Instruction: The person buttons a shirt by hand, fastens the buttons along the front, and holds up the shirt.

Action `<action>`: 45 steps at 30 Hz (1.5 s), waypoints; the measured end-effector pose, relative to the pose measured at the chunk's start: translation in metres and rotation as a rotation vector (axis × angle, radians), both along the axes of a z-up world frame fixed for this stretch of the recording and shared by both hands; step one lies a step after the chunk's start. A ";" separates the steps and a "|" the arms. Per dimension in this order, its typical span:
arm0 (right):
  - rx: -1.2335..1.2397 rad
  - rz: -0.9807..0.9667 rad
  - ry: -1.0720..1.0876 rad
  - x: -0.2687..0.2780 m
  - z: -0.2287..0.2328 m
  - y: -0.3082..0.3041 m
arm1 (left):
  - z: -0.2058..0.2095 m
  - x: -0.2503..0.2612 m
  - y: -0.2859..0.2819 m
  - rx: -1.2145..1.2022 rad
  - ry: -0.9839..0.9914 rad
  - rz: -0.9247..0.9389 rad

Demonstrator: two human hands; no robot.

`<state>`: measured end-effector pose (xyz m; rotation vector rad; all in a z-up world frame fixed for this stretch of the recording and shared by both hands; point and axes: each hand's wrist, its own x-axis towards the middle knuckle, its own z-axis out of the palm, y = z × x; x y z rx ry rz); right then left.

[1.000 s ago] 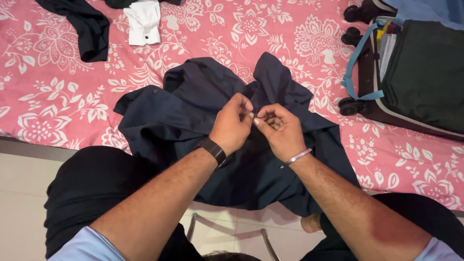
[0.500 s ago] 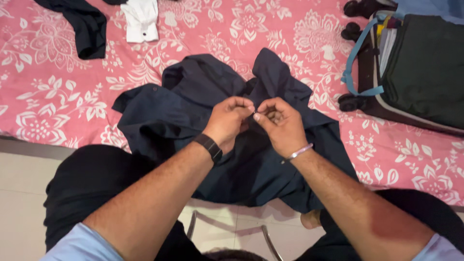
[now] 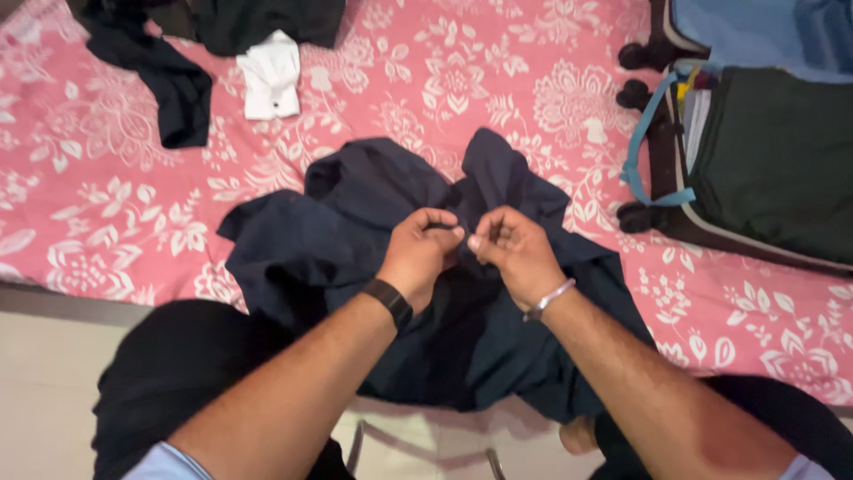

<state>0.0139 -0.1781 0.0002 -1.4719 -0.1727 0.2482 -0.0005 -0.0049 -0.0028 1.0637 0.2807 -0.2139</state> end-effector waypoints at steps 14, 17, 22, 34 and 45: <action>-0.017 -0.167 0.183 -0.005 -0.011 0.002 | 0.048 -0.018 0.002 0.774 -0.438 -0.092; -0.037 -0.224 0.181 -0.004 -0.012 -0.004 | 0.042 -0.018 0.000 0.736 -0.465 -0.134; -0.078 -0.236 -0.215 -0.018 0.010 0.005 | 0.017 -0.002 0.004 0.650 -0.394 -0.040; -0.637 -0.391 -0.322 -0.020 0.022 0.006 | 0.027 -0.009 0.020 1.050 -0.409 -0.331; -1.093 0.003 -0.278 -0.018 0.020 -0.009 | -0.013 -0.027 0.016 1.412 -0.582 -0.317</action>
